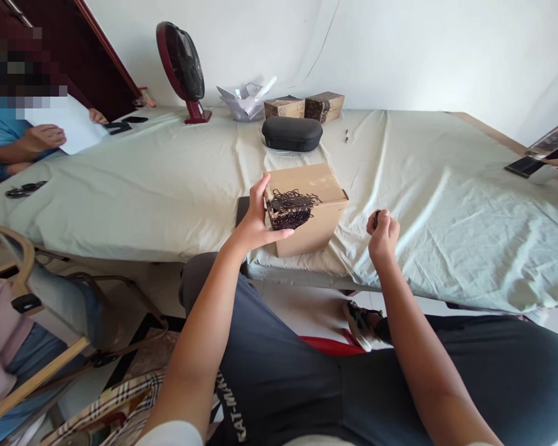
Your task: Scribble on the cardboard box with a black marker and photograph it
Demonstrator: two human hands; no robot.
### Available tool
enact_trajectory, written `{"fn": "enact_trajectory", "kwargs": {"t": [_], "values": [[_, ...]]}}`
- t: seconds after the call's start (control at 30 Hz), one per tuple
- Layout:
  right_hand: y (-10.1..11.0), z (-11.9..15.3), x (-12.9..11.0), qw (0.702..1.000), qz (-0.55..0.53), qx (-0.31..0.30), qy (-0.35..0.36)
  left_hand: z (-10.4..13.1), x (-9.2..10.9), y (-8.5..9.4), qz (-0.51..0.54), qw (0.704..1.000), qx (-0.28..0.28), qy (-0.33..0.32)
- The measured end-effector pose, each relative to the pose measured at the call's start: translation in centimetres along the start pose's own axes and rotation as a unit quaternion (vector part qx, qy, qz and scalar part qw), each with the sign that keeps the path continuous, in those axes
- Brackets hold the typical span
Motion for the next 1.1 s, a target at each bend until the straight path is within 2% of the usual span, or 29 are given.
{"fn": "enact_trajectory", "kwargs": {"t": [0.17, 0.33, 0.5, 0.57, 0.63, 0.67, 0.73, 0.8, 0.87, 0.9, 1.0, 1.07, 1.1], "values": [[0.1, -0.3, 0.3, 1.0, 0.006, -0.007, 0.005, 0.0, 0.0, -0.1, -0.001, 1.0, 0.011, -0.009], [-0.1, 0.1, 0.4, 0.985, 0.167, -0.042, 0.019, 0.0, -0.1, -0.1, 0.002, 1.0, 0.001, -0.003], [-1.5, 0.4, 2.2, 0.945, 0.291, -0.146, 0.031, -0.1, -0.1, 0.0, 0.005, 1.0, 0.006, -0.006], [-1.7, 0.5, 2.7, 0.948, 0.25, -0.192, 0.044, -0.1, 0.0, 0.0, 0.025, 1.0, 0.014, 0.006], [-1.8, 0.6, 2.7, 0.959, 0.105, -0.251, 0.073, -0.3, 0.1, -0.3, 0.057, 0.998, 0.019, 0.011], [-1.9, 0.8, 2.5, 0.955, 0.014, -0.285, 0.082, -0.4, 0.2, -0.4, 0.077, 0.997, 0.019, 0.012], [-2.2, 1.2, 2.0, 0.927, -0.136, -0.342, 0.067, -0.6, 0.2, -0.7, 0.122, 0.992, 0.021, 0.027], [-2.8, 1.9, 1.8, 0.906, -0.218, -0.362, 0.011, -0.9, 0.0, -0.8, 0.17, 0.982, 0.033, 0.078], [-3.4, 2.5, 2.1, 0.897, -0.269, -0.343, -0.064, -1.1, -0.5, -0.5, 0.196, 0.963, 0.066, 0.174], [-3.7, 2.8, 2.4, 0.895, -0.292, -0.322, -0.097, -1.3, -0.7, -0.2, 0.172, 0.953, 0.083, 0.237], [-4.4, 3.2, 3.6, 0.892, -0.335, -0.266, -0.145, -1.6, -1.6, 1.0, -0.034, 0.904, 0.099, 0.414], [-4.7, 3.1, 4.2, 0.892, -0.344, -0.258, -0.138, -1.9, -2.2, 1.4, -0.159, 0.859, 0.082, 0.479], [-4.8, 3.0, 4.5, 0.893, -0.345, -0.258, -0.131, -2.1, -2.5, 1.4, -0.189, 0.841, 0.074, 0.502]]}}
Point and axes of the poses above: each hand's wrist, its own z-axis away from the middle knuckle, its own y-axis out of the back of the hand, x = y × z, the point moved 1 cm from there along -z, towards the middle knuckle, and after that the axes turned 2 degrees about -x, right-handed, at the moved point
